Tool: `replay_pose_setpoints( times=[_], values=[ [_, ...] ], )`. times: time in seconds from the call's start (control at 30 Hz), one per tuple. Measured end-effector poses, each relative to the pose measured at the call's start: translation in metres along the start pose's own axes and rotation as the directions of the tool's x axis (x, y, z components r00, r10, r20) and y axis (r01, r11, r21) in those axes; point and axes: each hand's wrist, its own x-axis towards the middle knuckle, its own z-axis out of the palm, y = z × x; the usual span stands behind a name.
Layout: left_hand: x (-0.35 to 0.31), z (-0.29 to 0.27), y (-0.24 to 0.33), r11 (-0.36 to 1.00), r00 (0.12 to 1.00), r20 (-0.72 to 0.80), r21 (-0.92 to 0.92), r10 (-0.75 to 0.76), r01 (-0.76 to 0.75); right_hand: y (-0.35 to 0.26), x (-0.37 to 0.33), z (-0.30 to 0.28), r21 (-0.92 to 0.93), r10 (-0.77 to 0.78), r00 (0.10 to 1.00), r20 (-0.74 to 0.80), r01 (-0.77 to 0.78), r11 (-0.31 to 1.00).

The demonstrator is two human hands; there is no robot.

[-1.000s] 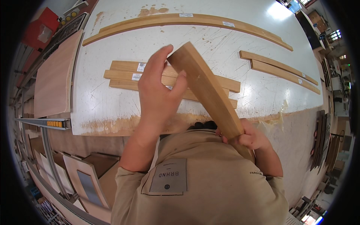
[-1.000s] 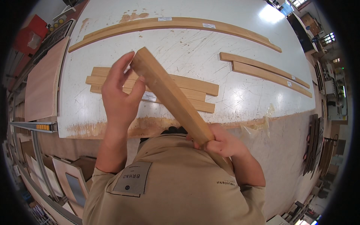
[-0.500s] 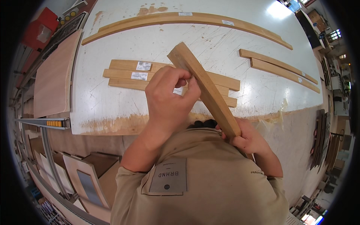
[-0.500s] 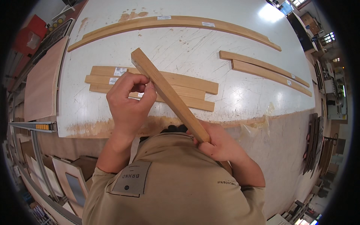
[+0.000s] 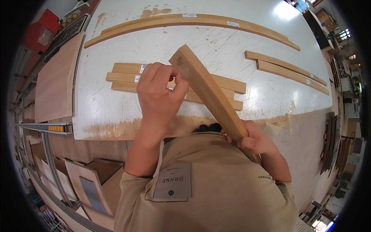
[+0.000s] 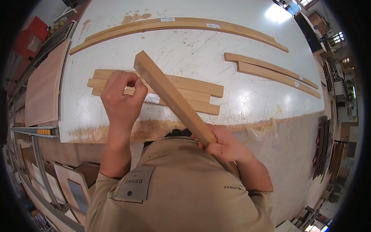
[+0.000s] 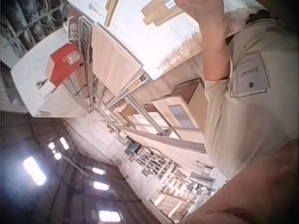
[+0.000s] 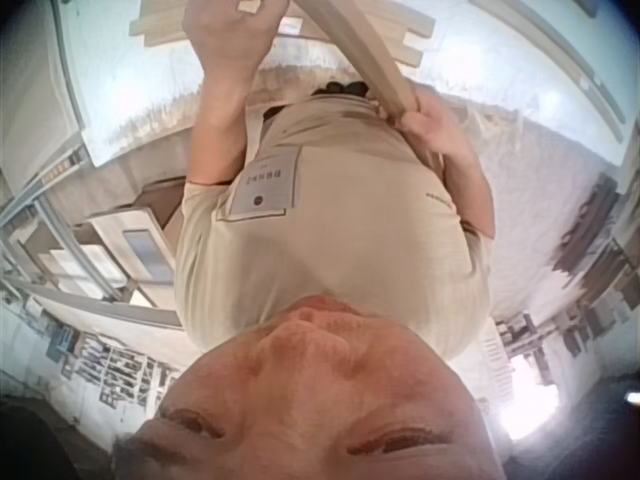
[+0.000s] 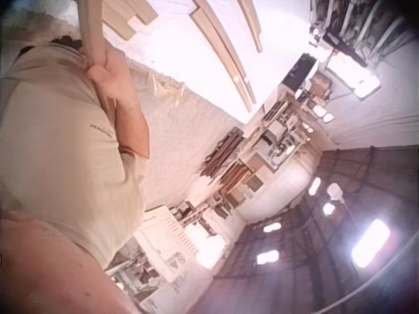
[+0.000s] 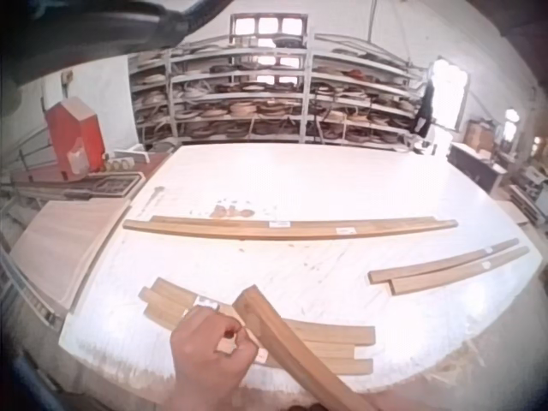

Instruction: The person removes plastic wrapping from several wooden planks on a workbench, inspects the surfaces, and stacks them. The person handles the planks one at a time, peeling off the film and placing the pieces together.

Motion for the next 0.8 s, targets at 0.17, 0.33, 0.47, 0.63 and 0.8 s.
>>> replay_pose_setpoints(
  times=[0.17,0.33,0.47,0.63,0.8],
  values=[
    [-0.001,-0.004,-0.003,0.895,0.958,0.125,-0.344,-0.257,0.285,0.0,-0.001,-0.005,0.155,-0.005,1.0,-0.01,0.006,0.988],
    [-0.009,0.007,-0.004,0.909,0.964,0.162,-0.331,-0.211,0.254,-0.001,0.002,-0.006,0.028,0.008,1.0,0.024,-0.009,1.0],
    [-0.009,0.016,-0.005,0.896,0.965,0.18,-0.37,-0.191,0.246,-0.003,0.002,-0.006,0.066,0.006,0.999,0.038,-0.008,0.998],
    [-0.002,0.016,-0.011,0.929,0.987,0.155,-0.354,-0.053,0.105,-0.007,0.003,-0.004,-0.024,0.055,0.998,0.011,-0.055,0.998],
    [0.007,0.006,-0.023,0.967,0.974,0.137,-0.207,0.178,-0.147,-0.008,0.004,-0.003,-0.025,0.061,0.998,0.015,-0.061,0.998]
  ],
)
